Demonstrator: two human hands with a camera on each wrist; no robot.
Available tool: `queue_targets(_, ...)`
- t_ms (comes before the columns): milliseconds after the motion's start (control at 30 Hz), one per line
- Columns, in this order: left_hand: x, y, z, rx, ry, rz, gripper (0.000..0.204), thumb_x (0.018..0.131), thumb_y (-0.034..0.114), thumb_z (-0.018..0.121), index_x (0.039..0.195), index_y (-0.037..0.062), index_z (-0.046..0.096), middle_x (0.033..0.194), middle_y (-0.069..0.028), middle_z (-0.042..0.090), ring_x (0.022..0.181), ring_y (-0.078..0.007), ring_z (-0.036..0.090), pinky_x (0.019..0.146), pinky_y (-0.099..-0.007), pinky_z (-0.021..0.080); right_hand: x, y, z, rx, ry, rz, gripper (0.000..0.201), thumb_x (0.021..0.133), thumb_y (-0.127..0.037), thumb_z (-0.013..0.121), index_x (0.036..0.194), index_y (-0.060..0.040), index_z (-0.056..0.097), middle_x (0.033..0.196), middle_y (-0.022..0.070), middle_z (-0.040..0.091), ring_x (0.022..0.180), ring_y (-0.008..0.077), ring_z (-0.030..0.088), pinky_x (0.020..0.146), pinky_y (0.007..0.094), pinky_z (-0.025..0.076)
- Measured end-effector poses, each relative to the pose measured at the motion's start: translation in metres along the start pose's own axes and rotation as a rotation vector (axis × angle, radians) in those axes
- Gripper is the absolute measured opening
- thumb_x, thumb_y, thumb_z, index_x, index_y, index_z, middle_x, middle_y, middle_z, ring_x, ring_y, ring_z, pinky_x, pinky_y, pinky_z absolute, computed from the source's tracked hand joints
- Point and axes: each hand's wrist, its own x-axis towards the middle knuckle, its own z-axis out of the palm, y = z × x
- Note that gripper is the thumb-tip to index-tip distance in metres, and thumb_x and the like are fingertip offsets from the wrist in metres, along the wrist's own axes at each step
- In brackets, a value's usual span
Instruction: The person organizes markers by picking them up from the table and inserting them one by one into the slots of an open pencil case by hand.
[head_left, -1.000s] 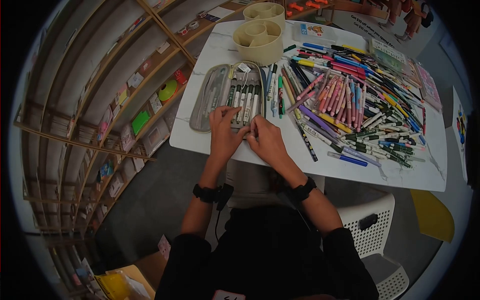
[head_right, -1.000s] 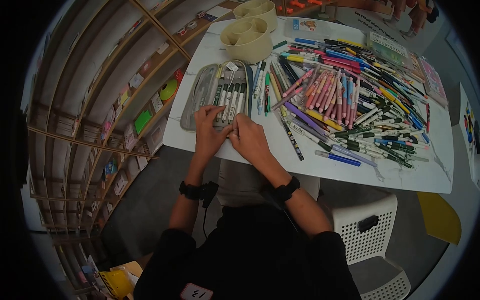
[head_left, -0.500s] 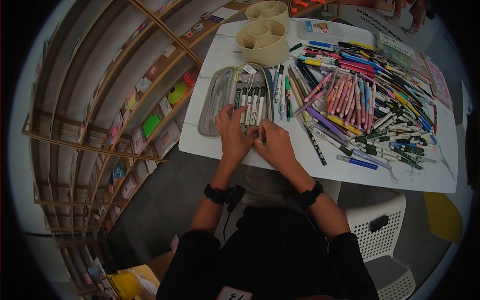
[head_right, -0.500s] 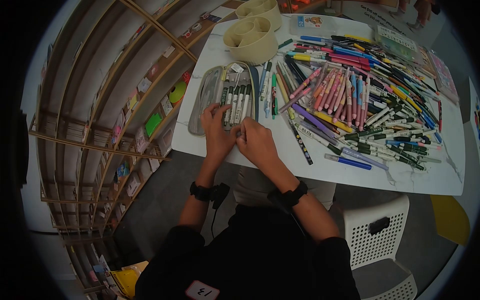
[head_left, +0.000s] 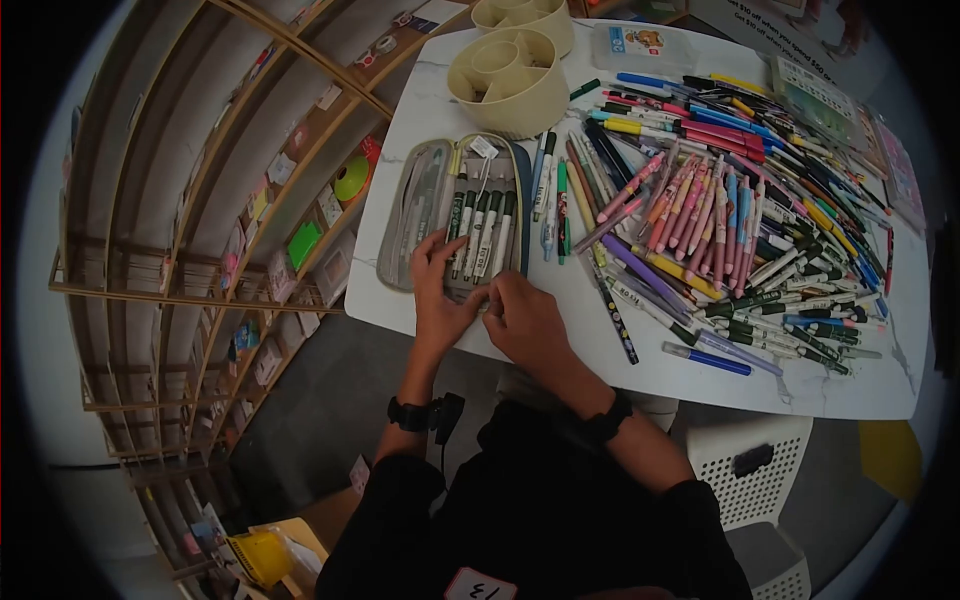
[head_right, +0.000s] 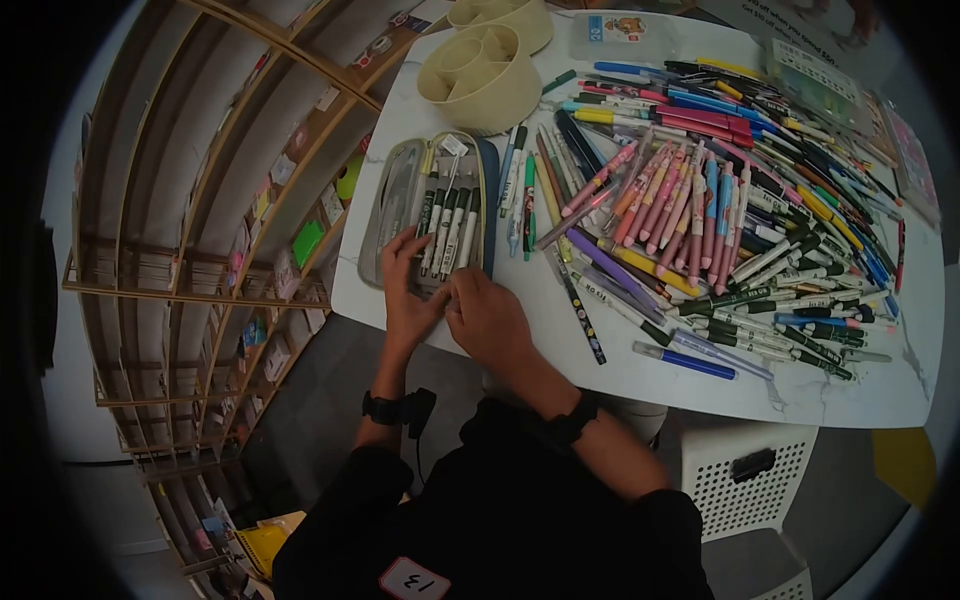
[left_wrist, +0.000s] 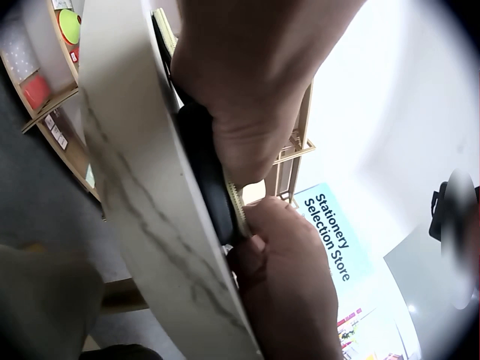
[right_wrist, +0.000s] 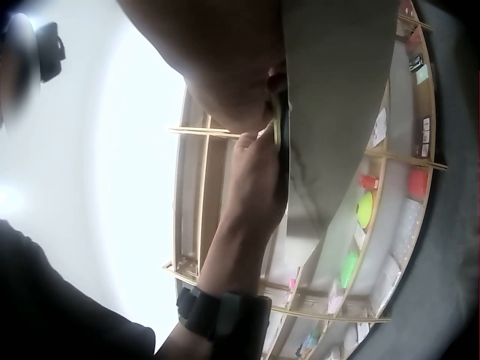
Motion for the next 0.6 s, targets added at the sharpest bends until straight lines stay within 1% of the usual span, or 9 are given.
queue_targets(100,0.004,0.002,-0.009,0.036,-0.038,0.019,0.076,0.062,0.007,0.085,0.130,0.0086,0.053,0.141,-0.0170,0.038,0.130,-0.0367,0.041,0.104,-0.0441,0.037,0.003,-0.002,0.002,0.004,-0.008,0.022,0.020,0.076,-0.002,0.061,0.089,-0.0047,0.047,0.080,0.0139,0.054,0.066,0.0385,0.057,0.056,0.0475,0.046)
queue_targets(200,0.017,0.010,-0.026,-0.042,-0.212,0.021,0.078,0.067,0.007,0.083,0.137,0.0087,0.047,0.142,-0.0176,0.039,0.132,-0.0383,0.040,0.108,-0.0433,0.037,0.002,-0.002,0.002,-0.018,0.024,0.045,0.019,0.075,0.000,0.061,0.087,-0.0036,0.048,0.077,0.0144,0.055,0.064,0.0390,0.058,0.055,0.0455,0.047)
queue_targets(233,0.024,0.008,-0.030,-0.060,-0.217,0.025,0.078,0.067,0.007,0.083,0.137,0.0087,0.047,0.142,-0.0176,0.039,0.132,-0.0383,0.040,0.108,-0.0433,0.037,0.002,-0.004,0.001,-0.025,0.044,0.049,0.018,0.074,0.001,0.062,0.085,-0.0029,0.048,0.075,0.0147,0.056,0.062,0.0393,0.058,0.054,0.0442,0.047)
queue_targets(333,0.039,0.000,-0.028,-0.204,-0.194,0.039,0.075,0.073,0.013,0.080,0.138,0.0034,0.043,0.137,-0.0202,0.043,0.127,-0.0393,0.043,0.105,-0.0449,0.037,0.005,-0.015,-0.004,-0.037,0.026,0.136,0.016,0.075,0.002,0.062,0.082,-0.0022,0.049,0.072,0.0143,0.057,0.060,0.0358,0.059,0.053,0.0398,0.048)
queue_targets(367,0.041,0.002,-0.020,-0.129,-0.142,0.054,0.071,0.076,0.017,0.077,0.135,-0.0004,0.042,0.133,-0.0223,0.044,0.122,-0.0405,0.044,0.103,-0.0462,0.037,0.006,-0.017,-0.004,-0.065,0.010,0.136,0.016,0.075,0.002,0.062,0.082,-0.0022,0.049,0.072,0.0143,0.057,0.060,0.0358,0.059,0.053,0.0398,0.048)
queue_targets(433,0.039,0.007,0.000,0.079,-0.024,0.131,0.065,0.081,0.028,0.073,0.126,-0.0078,0.043,0.126,-0.0267,0.045,0.112,-0.0418,0.045,0.096,-0.0490,0.036,0.008,-0.020,-0.004,-0.092,-0.002,0.156,0.014,0.076,0.002,0.062,0.083,-0.0022,0.050,0.071,0.0124,0.057,0.056,0.0276,0.059,0.052,0.0347,0.047)
queue_targets(467,0.038,0.009,0.006,0.054,-0.004,0.114,0.065,0.081,0.028,0.073,0.126,-0.0078,0.043,0.126,-0.0267,0.045,0.112,-0.0418,0.045,0.096,-0.0490,0.036,0.007,-0.021,-0.004,-0.119,-0.025,0.152,0.014,0.076,0.002,0.062,0.083,-0.0022,0.050,0.071,0.0124,0.057,0.056,0.0276,0.059,0.052,0.0347,0.047)
queue_targets(533,0.038,0.013,0.013,0.126,-0.008,0.028,0.066,0.079,0.030,0.075,0.124,-0.0070,0.044,0.126,-0.0276,0.044,0.114,-0.0418,0.042,0.095,-0.0500,0.037,0.007,-0.021,-0.003,-0.133,-0.025,0.206,0.014,0.077,0.001,0.063,0.084,-0.0024,0.051,0.068,0.0105,0.055,0.054,0.0205,0.058,0.051,0.0306,0.046)
queue_targets(600,0.041,0.015,0.014,0.128,-0.001,0.006,0.068,0.077,0.031,0.076,0.125,-0.0069,0.043,0.126,-0.0265,0.044,0.114,-0.0404,0.042,0.095,-0.0481,0.036,0.007,-0.019,-0.002,-0.175,-0.030,0.197,0.014,0.077,0.001,0.063,0.084,-0.0026,0.051,0.068,0.0100,0.055,0.053,0.0195,0.057,0.051,0.0300,0.045)
